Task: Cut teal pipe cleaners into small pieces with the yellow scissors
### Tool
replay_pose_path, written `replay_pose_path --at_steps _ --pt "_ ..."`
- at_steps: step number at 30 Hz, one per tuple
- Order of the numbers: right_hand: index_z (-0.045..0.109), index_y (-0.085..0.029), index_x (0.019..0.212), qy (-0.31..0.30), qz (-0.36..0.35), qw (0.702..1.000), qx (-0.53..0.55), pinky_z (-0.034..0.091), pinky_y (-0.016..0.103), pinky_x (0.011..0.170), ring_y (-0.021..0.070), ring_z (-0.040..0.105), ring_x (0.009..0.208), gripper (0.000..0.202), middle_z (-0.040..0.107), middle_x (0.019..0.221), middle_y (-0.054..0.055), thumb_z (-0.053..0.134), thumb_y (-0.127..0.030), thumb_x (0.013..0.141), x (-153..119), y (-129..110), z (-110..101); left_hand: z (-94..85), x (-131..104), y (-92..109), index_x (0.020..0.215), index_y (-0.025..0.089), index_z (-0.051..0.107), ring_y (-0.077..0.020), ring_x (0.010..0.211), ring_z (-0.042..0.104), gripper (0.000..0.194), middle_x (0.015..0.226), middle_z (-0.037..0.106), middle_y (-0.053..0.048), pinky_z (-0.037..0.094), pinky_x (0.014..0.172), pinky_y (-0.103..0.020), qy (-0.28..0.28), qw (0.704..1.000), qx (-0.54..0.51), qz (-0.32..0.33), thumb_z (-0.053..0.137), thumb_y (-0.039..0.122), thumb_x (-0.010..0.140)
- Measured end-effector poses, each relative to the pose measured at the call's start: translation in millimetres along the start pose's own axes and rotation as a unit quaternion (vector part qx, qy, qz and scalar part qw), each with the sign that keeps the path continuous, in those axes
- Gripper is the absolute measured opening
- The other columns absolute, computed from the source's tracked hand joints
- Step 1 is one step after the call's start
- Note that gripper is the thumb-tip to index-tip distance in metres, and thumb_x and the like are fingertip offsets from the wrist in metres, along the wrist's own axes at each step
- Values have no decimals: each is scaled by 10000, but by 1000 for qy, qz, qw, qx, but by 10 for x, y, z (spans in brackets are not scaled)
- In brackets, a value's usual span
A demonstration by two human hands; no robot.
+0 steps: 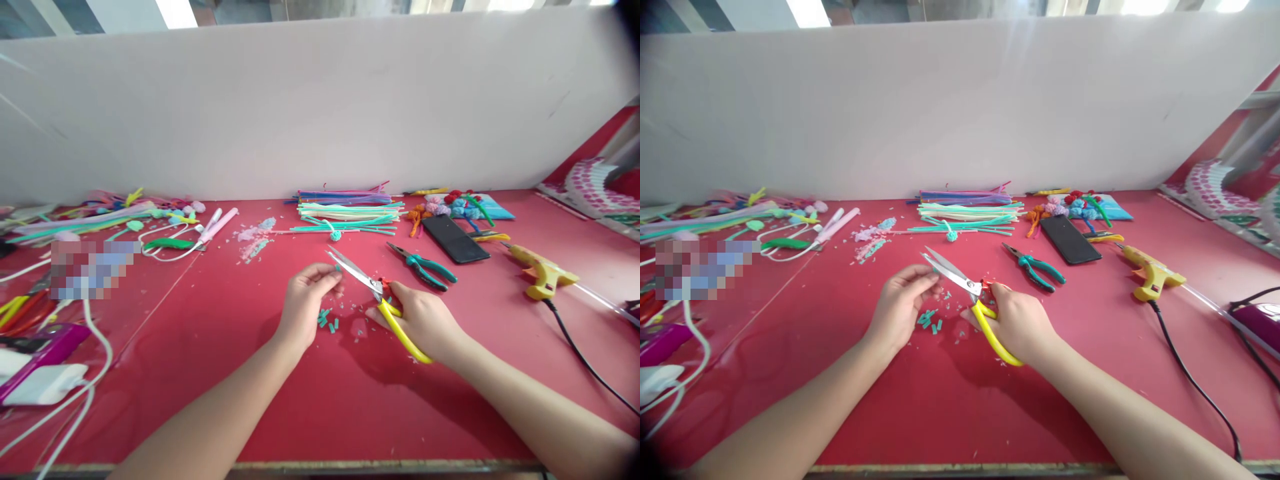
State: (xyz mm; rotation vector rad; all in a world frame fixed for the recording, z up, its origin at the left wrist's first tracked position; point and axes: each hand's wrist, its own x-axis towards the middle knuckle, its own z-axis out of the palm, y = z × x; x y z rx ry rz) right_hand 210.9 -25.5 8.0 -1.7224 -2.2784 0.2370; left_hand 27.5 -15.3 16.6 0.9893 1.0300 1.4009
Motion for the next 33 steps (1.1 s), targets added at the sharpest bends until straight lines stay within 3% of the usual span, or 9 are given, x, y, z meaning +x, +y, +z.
replay_pose_path --at_steps 5,33 --pt "431 -203 708 8 -28 998 -48 177 217 433 123 471 465 343 519 543 1 353 -536 734 -5 10 42 -22 10 13 714 142 588 -93 598 547 90 653 596 -2 438 628 -238 22 998 -66 5 599 188 637" --pt "444 -188 709 16 -51 995 -87 141 225 421 105 415 406 356 483 497 0 310 -513 761 -14 68 117 -24 5 28 723 130 592 -92 585 544 123 640 587 -10 439 605 -232 12 995 -96 6 610 193 619"
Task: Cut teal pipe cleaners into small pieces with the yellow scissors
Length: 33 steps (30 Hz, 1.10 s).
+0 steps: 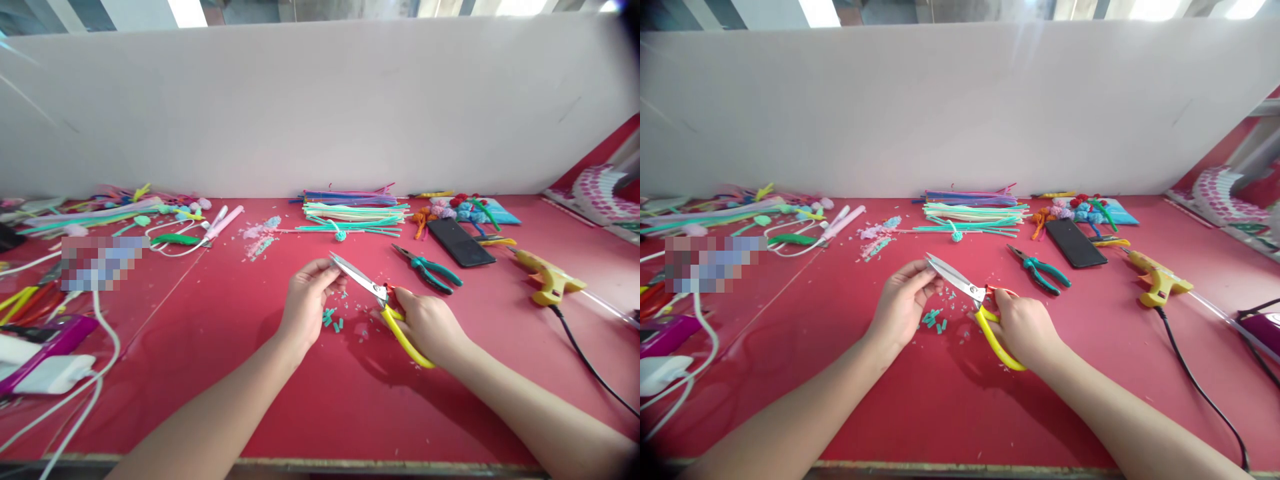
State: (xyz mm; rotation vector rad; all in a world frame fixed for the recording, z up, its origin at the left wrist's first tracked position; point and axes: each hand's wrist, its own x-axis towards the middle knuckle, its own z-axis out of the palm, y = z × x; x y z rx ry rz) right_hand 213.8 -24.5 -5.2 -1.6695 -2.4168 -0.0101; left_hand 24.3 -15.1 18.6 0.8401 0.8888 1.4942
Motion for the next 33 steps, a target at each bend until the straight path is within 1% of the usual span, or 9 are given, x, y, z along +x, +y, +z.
replay_pose_path --at_steps 8,14,18,21,24,26,28,30,33 --pt "458 -188 695 -7 9 1000 -2 146 219 420 105 409 402 378 483 490 5 314 -533 751 1 -12 -34 12 -8 3 716 138 597 -87 575 544 126 657 601 -9 434 610 -235 7 1000 3 6 615 207 611" --pt "459 -194 659 -11 40 999 13 157 211 414 94 368 386 362 465 472 -3 336 -524 742 4 -10 -53 12 -11 16 728 142 589 -86 587 541 114 663 598 -6 429 608 -228 5 1000 15 5 599 210 637" --pt "427 -196 612 2 60 997 55 168 211 417 88 341 401 340 423 457 -16 369 -512 725 7 -7 -61 19 -24 -1 756 135 569 -97 603 537 122 679 587 -22 429 597 -228 -18 1000 21 -7 580 217 666" --pt "409 -200 623 5 70 991 113 192 206 430 90 343 433 304 417 481 -28 399 -490 712 26 -9 -66 33 -48 -33 782 133 565 -101 606 536 139 704 584 -37 425 599 -233 -61 996 49 -41 557 238 691" --pt "428 -191 645 -18 73 970 231 227 198 435 88 348 467 275 411 517 -32 385 -448 732 47 -21 -75 51 -73 -57 766 136 563 -101 590 527 139 701 577 -40 416 587 -231 -135 982 107 -76 524 260 719" --pt "466 -182 701 -34 77 943 322 251 192 437 83 346 482 241 411 543 -36 384 -405 741 51 -36 -88 62 -86 -66 756 141 560 -105 582 522 148 685 571 -38 414 580 -233 -178 969 147 -90 503 276 732" --pt "490 -178 757 -43 81 913 397 270 187 442 74 337 482 205 411 555 -44 404 -363 737 45 -56 -107 69 -97 -73 751 145 559 -108 582 520 161 675 567 -34 415 590 -240 -206 956 187 -94 490 291 739" --pt "497 -182 765 -47 83 891 444 281 183 446 65 328 472 174 405 547 -54 434 -340 726 33 -75 -128 76 -109 -81 743 146 558 -111 582 518 177 659 561 -29 414 597 -246 -228 943 223 -92 480 304 743" --pt "484 -185 727 -54 81 875 474 283 180 442 60 322 460 149 390 525 -64 464 -332 715 13 -92 -149 90 -129 -91 720 142 555 -111 569 511 194 612 541 -15 410 588 -246 -262 925 256 -98 468 314 748"
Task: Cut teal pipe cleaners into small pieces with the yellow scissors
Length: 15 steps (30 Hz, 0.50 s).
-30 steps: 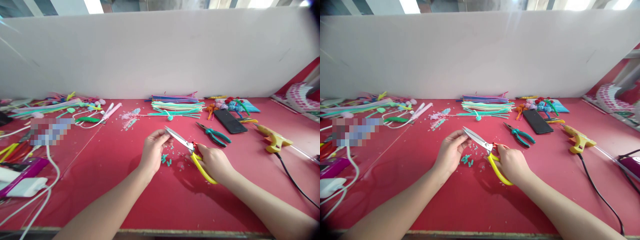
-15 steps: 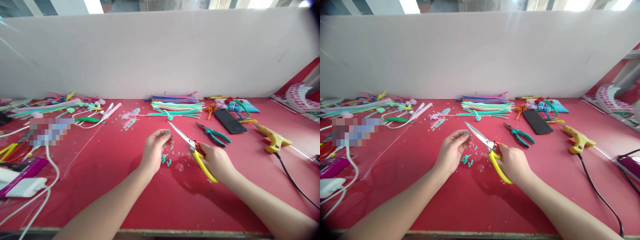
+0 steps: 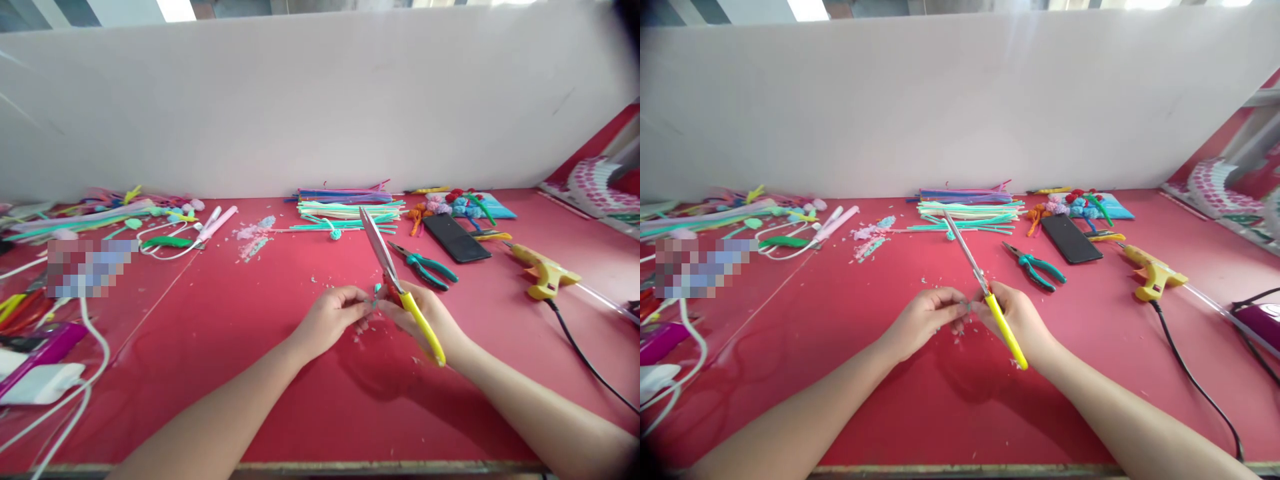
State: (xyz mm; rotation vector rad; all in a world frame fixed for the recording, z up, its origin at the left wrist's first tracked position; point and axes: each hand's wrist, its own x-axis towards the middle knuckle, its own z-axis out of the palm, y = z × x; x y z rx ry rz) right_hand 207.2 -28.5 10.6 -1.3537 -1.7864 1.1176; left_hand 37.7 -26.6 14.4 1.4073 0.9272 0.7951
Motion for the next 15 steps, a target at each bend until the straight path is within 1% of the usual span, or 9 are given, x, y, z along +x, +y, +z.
replay_pose_path --at_steps 3,8,10,13,15 --pt "462 -182 693 1 -5 1000 -3 278 178 437 60 319 467 146 377 522 -63 477 -327 705 -11 1 2 22 -10 5 694 145 549 -105 552 498 185 573 518 1 400 575 -239 -5 999 33 -4 468 303 745" --pt "461 -178 688 0 -25 997 -67 284 182 458 70 346 505 140 402 554 -53 464 -318 699 -4 22 18 48 -35 3 674 158 556 -104 551 483 145 568 505 15 373 539 -223 31 994 102 3 509 290 709" --pt "455 -178 684 -2 -33 994 -100 276 184 461 73 351 512 163 414 562 -48 450 -339 708 -1 28 22 50 -38 4 652 157 563 -100 542 475 154 561 503 17 364 527 -219 41 993 111 8 522 299 698" --pt "436 -184 651 15 -37 982 -182 238 187 440 72 327 490 220 408 541 -49 456 -398 697 1 34 9 24 -21 14 649 155 567 -92 523 470 151 545 510 19 371 526 -217 76 995 59 16 537 298 687" --pt "414 -192 629 42 -35 966 -252 214 190 428 71 311 462 249 405 515 -53 474 -429 675 1 34 -8 -14 0 22 663 149 568 -93 521 484 137 542 526 14 386 539 -220 133 991 -3 25 556 285 673"
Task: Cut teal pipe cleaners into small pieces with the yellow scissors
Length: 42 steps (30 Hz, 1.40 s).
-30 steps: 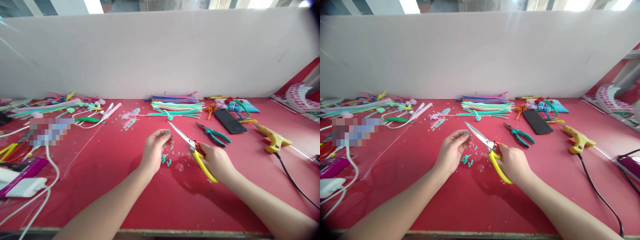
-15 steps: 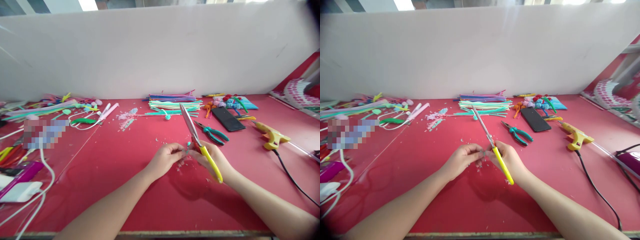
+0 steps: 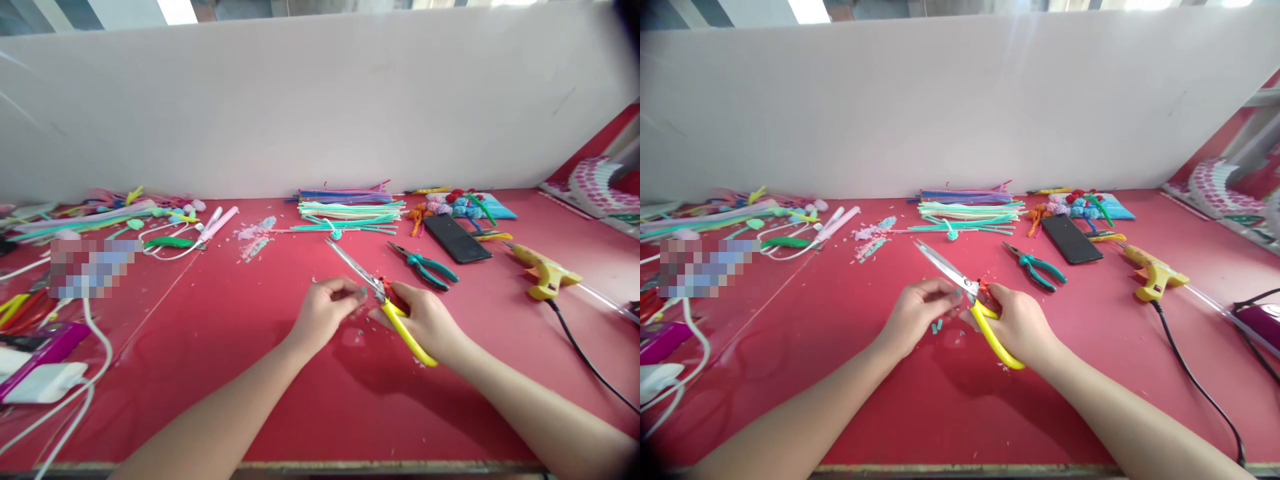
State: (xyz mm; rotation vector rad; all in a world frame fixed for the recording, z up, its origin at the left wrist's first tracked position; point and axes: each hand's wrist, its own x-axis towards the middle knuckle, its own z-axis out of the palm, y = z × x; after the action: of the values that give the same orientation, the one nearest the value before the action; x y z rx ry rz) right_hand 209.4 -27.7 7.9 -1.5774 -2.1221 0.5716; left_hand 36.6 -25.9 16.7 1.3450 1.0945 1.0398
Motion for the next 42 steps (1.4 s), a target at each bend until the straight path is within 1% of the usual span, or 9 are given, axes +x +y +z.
replay_pose_path --at_steps 2,4,7,13,19,28,35,42 --pt "403 -200 636 19 1 998 -64 204 194 426 73 320 439 264 421 504 -51 475 -453 667 3 6 -13 -40 34 4 679 138 574 -96 531 501 126 557 546 4 399 554 -225 68 995 -67 12 582 261 650" --pt "408 -206 662 30 -7 993 -110 204 198 430 82 365 437 269 457 520 -40 458 -470 677 6 10 -17 -79 61 3 687 128 579 -97 545 513 122 581 559 -5 410 560 -228 119 983 -134 28 600 233 627" --pt "427 -211 704 34 -19 987 -159 200 202 433 104 434 459 282 492 539 -22 422 -492 699 9 15 -4 -121 82 -5 694 125 583 -94 570 530 108 623 580 -13 423 574 -228 147 968 -201 41 603 202 620" --pt "455 -202 732 29 -37 978 -203 187 211 427 116 458 439 331 504 510 -13 376 -523 724 1 27 39 -143 87 -21 689 137 579 -94 566 554 89 619 591 -2 438 596 -236 167 957 -234 47 604 189 622" --pt "459 -201 728 34 -43 974 -220 169 214 423 117 451 428 353 502 500 -12 357 -539 731 -1 65 73 -145 84 -44 699 131 579 -84 556 539 89 622 580 -6 436 589 -225 162 956 -237 62 595 188 632" --pt "478 -187 734 24 -43 971 -235 155 223 417 107 425 409 374 503 493 -2 342 -536 739 2 104 65 -149 83 -40 720 132 579 -84 567 541 95 632 582 -3 435 598 -223 160 955 -245 53 590 189 644" --pt "464 -186 698 20 -45 969 -243 145 226 418 104 416 405 390 492 494 3 319 -545 745 -5 112 64 -139 79 -14 714 141 582 -81 571 543 88 636 594 4 438 603 -219 162 956 -243 44 591 193 644" --pt "464 -192 680 19 -37 968 -246 147 221 414 103 400 395 392 490 485 -3 336 -559 732 -3 99 52 -144 79 -9 716 134 576 -84 564 545 113 635 592 -1 443 604 -227 165 956 -240 42 604 202 630"
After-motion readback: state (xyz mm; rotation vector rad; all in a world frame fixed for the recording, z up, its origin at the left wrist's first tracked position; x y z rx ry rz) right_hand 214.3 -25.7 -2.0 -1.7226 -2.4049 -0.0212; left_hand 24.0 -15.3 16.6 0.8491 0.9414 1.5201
